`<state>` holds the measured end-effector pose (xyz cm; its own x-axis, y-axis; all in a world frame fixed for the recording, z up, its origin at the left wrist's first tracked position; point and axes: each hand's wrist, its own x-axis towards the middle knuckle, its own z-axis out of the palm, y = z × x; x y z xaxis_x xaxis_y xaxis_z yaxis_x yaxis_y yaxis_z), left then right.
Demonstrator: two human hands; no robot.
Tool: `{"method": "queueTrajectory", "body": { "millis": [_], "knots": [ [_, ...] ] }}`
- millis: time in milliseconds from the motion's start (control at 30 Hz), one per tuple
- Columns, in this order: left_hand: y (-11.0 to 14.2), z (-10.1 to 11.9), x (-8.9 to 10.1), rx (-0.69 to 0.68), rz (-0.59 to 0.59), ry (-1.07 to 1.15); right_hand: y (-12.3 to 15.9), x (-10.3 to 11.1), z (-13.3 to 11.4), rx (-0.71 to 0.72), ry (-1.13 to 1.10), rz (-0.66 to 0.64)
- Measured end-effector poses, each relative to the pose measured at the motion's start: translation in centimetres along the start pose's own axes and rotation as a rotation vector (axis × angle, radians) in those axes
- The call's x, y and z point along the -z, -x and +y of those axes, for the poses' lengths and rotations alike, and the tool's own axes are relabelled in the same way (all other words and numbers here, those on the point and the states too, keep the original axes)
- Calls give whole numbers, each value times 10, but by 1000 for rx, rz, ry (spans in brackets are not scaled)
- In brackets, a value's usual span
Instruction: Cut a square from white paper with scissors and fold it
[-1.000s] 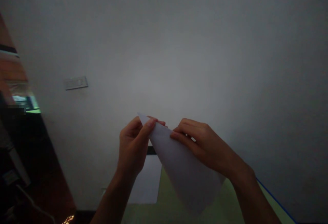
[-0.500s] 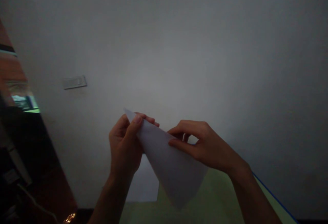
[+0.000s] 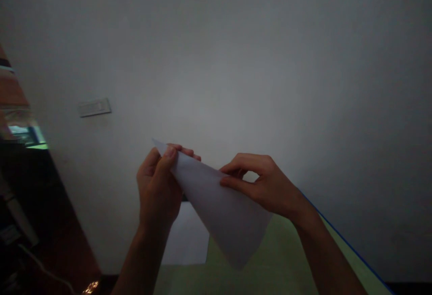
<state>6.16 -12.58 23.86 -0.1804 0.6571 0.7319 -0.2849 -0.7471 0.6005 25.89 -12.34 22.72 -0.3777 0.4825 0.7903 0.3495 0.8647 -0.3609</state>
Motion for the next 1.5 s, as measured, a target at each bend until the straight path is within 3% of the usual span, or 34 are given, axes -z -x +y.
{"method": "queueTrajectory", "body": {
  "millis": [967,1300,1500],
  "knots": [
    [-2,-4,4,11,-33,23,2,1,0,5,47,22],
    [-1,-8,3,194,-179,-93,1,0,0,1,30,28],
    [-4,-8,9,151,-173,-155,1,0,1,-13,39,27]
  ]
}}
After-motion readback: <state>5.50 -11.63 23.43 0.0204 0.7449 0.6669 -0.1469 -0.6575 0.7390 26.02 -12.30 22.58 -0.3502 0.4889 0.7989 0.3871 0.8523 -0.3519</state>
